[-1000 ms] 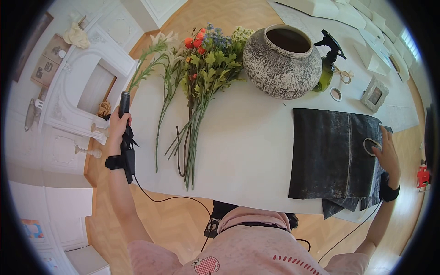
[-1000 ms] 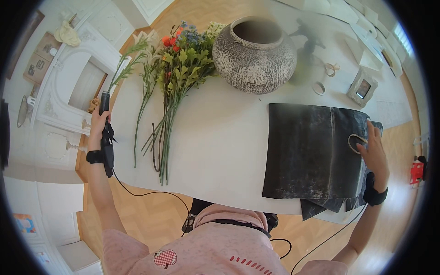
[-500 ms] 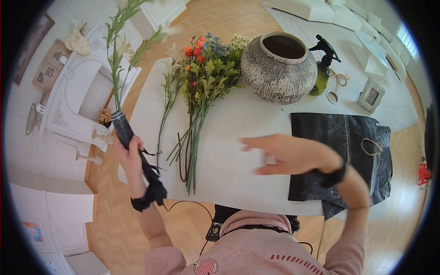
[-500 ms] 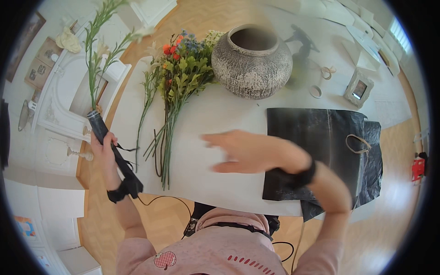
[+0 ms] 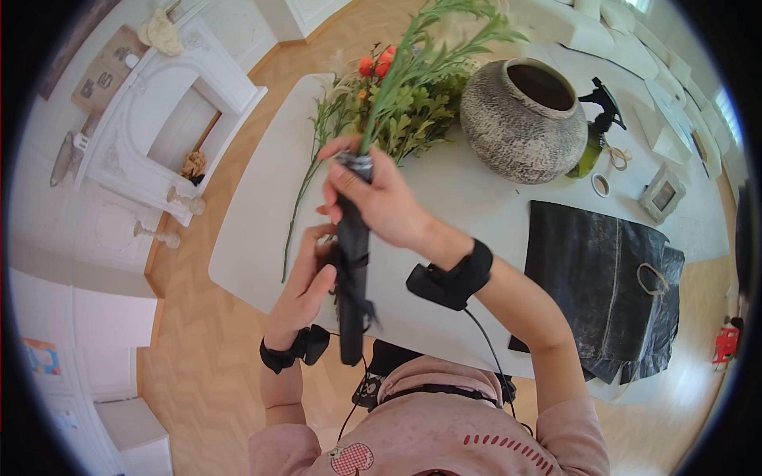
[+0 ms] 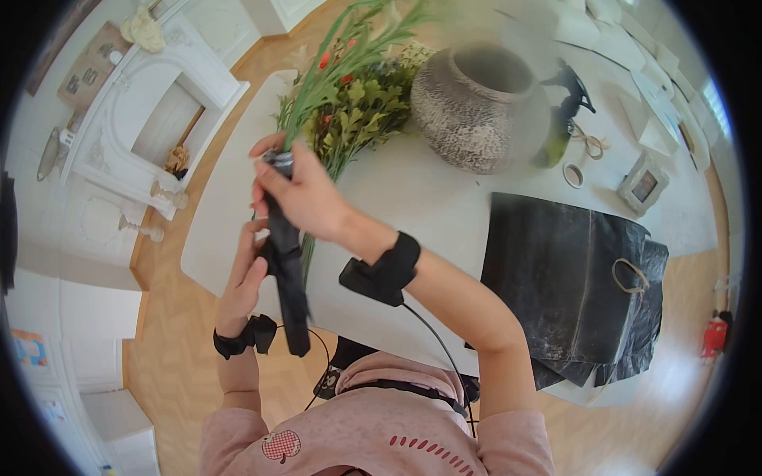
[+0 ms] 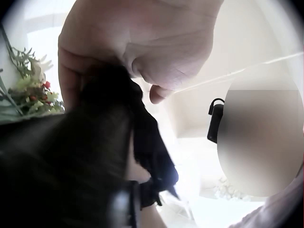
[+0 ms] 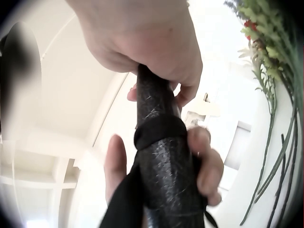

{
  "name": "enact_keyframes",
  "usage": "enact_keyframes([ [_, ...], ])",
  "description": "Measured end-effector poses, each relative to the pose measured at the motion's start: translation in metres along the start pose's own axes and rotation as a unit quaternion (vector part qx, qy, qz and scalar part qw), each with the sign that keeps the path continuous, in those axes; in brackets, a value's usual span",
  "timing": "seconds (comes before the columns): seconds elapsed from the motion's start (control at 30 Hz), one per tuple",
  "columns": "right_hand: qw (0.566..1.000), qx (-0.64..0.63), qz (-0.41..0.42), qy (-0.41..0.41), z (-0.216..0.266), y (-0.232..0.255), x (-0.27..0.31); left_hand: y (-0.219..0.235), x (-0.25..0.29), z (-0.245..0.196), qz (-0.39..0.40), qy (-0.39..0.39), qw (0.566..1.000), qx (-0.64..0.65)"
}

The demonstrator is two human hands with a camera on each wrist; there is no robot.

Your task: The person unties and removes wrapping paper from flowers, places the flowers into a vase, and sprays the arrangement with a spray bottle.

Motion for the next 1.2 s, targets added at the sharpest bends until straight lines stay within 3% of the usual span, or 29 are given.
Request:
enact_keyframes([
  [0.07, 1.0, -0.011, -0.003, -0.007, 0.008, 0.005, -0.001, 0.004, 0.004, 0.008, 0.002, -0.022, 0.998, -0.057],
  [0.13, 1.0, -0.018, -0.011, -0.01, 0.017, 0.009, -0.004, -0.001, 0.007, 0.022, 0.05, 0.109, 0.993, 0.001],
  [0.17, 1.0, 0.006, 0.003, -0.005, 0.021, 0.01, -0.005, 0.001, 0.006, 0.027, 0.052, 0.11, 0.993, 0.002],
  [0.23, 0.999, 0.031, 0.016, 0.002, 0.027, 0.014, -0.007, 0.009, 0.003, 0.026, 0.024, 0.033, 0.981, -0.188],
  [0.37, 0.994, 0.094, 0.049, 0.013, 0.032, 0.018, -0.008, 0.008, 0.005, 0.004, -0.007, 0.02, 0.987, -0.16],
  [0.43, 0.99, 0.125, 0.058, 0.024, 0.034, 0.02, -0.008, 0.008, 0.005, -0.004, -0.077, 0.05, 0.99, -0.11],
  [0.47, 0.989, 0.134, 0.052, 0.027, 0.035, 0.02, -0.008, 0.008, 0.004, -0.003, -0.075, 0.049, 0.99, -0.11],
  [0.53, 0.988, 0.144, 0.043, 0.03, 0.038, 0.023, -0.007, 0.018, 0.003, 0.001, -0.175, 0.047, 0.95, -0.253],
  [0.67, 0.99, 0.138, 0.007, 0.032, 0.046, 0.031, -0.005, 0.042, 0.008, -0.002, -0.083, -0.003, 0.96, -0.269],
  [0.73, 0.991, 0.132, -0.02, 0.027, 0.046, 0.035, -0.002, 0.058, 0.013, -0.004, -0.17, -0.003, 0.936, -0.309],
  [0.8, 0.992, 0.117, -0.02, 0.035, 0.04, 0.036, -0.004, 0.06, 0.013, -0.007, -0.178, -0.021, 0.931, -0.319],
  [0.87, 0.991, 0.123, -0.032, 0.033, 0.041, 0.036, -0.005, 0.041, 0.013, -0.035, -0.224, -0.004, 0.867, -0.445],
  [0.9, 0.99, 0.132, -0.041, 0.03, 0.042, 0.036, -0.006, 0.032, 0.011, -0.041, -0.222, -0.004, 0.867, -0.446],
  [0.97, 0.99, 0.12, -0.061, 0.032, 0.041, 0.038, -0.007, 0.007, 0.01, -0.061, -0.245, -0.18, 0.811, -0.499],
  [1.07, 0.99, 0.112, -0.077, 0.032, 0.04, 0.038, -0.009, -0.015, 0.008, -0.065, -0.173, -0.248, 0.83, -0.468],
  [1.1, 0.99, 0.113, -0.075, 0.029, 0.039, 0.038, -0.009, -0.033, 0.004, -0.066, -0.095, -0.285, 0.802, -0.517],
  [1.13, 0.99, 0.116, -0.074, 0.029, 0.04, 0.037, -0.009, -0.038, 0.0, -0.067, -0.097, -0.286, 0.802, -0.516],
  [1.2, 0.991, 0.109, -0.068, 0.028, 0.04, 0.036, -0.009, -0.05, -0.006, -0.068, -0.031, -0.325, 0.75, -0.575],
])
Point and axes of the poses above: each hand's wrist, its own x-axis away from the middle knuckle, its own y-axis out of the back of the hand, z = x × y, the point moved 4 cm from there along -x, towards the middle knuckle, and after that the axes turned 8 degrees about y, right-handed, at the moved point
